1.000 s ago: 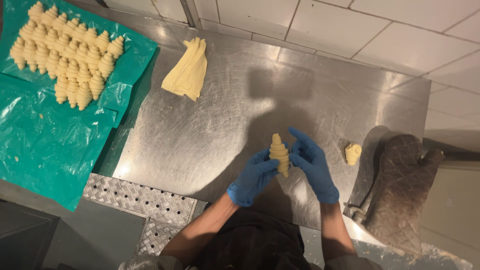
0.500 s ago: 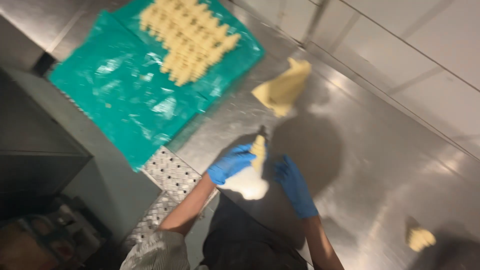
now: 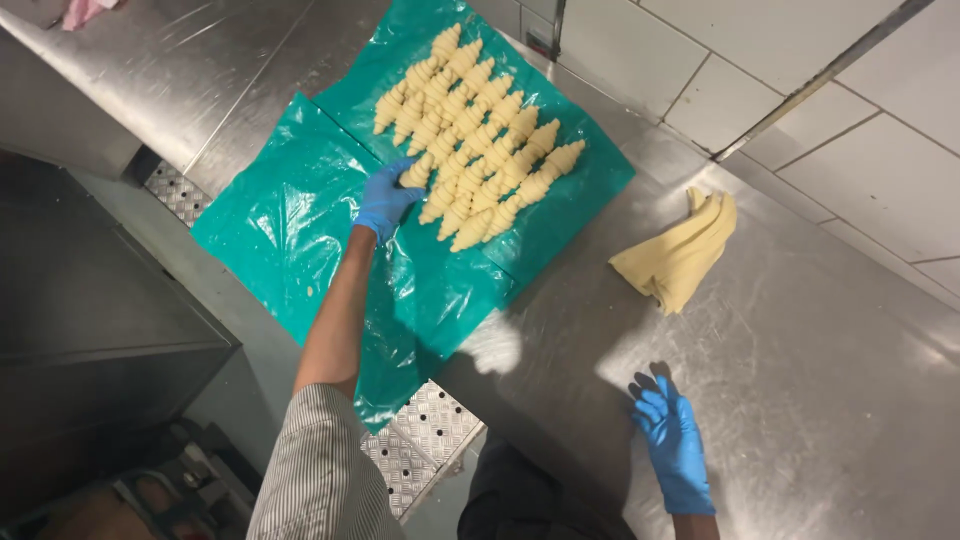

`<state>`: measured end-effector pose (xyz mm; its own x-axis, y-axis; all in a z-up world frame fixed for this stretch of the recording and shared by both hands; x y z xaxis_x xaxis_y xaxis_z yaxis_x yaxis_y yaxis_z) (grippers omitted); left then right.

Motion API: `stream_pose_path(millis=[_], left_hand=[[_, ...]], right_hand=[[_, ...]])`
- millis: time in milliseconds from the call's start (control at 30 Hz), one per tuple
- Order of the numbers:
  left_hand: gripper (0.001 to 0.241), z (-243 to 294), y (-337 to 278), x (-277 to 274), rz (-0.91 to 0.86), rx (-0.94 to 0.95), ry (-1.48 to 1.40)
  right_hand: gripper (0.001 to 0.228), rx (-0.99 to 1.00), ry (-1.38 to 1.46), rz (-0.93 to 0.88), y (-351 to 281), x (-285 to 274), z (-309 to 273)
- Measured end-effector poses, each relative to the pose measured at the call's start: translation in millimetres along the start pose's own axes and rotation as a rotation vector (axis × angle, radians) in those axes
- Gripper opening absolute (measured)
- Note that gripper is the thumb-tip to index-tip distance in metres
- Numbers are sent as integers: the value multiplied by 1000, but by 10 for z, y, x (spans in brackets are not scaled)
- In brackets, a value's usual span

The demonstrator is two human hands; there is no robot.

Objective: The recorder is rolling triangular pieces of pastry dough into croissant shapes and placing them onto a tray.

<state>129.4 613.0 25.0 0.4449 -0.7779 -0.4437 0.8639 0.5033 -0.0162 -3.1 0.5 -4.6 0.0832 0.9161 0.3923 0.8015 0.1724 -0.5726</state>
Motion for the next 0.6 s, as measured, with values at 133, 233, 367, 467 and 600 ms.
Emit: stream_pose_path(millis=[133,233,367,467,600], left_hand=[[62,-62,-31,86,-43,60,-19],[59,-148,-75,89,-38,80,2],[62,-228,-82,59,-48,210,207],[62,-165,-80,74,-113,182,242],[63,-31,-199,63,-150,235,345]], right_hand=[[76,-30,9,-1,16,48,-18],[74,-58,20,-14,50,63,-23],[63,-29,-46,97,14,209,-227],[55,-116,-237,214,168,29,-236],[61,-740,-897,349,433,254,-723]])
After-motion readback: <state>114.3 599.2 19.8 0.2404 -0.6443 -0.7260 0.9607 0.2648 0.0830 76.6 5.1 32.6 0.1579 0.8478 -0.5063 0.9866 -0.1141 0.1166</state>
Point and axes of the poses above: each hand's wrist, its own y-axis towards the middle knuckle, its own x-axis out of the palm, z = x × y, the point moved 3 cm from there along y, towards the middle knuckle, and after that the axes turned 4 degrees about z, right-handed, at the moved point
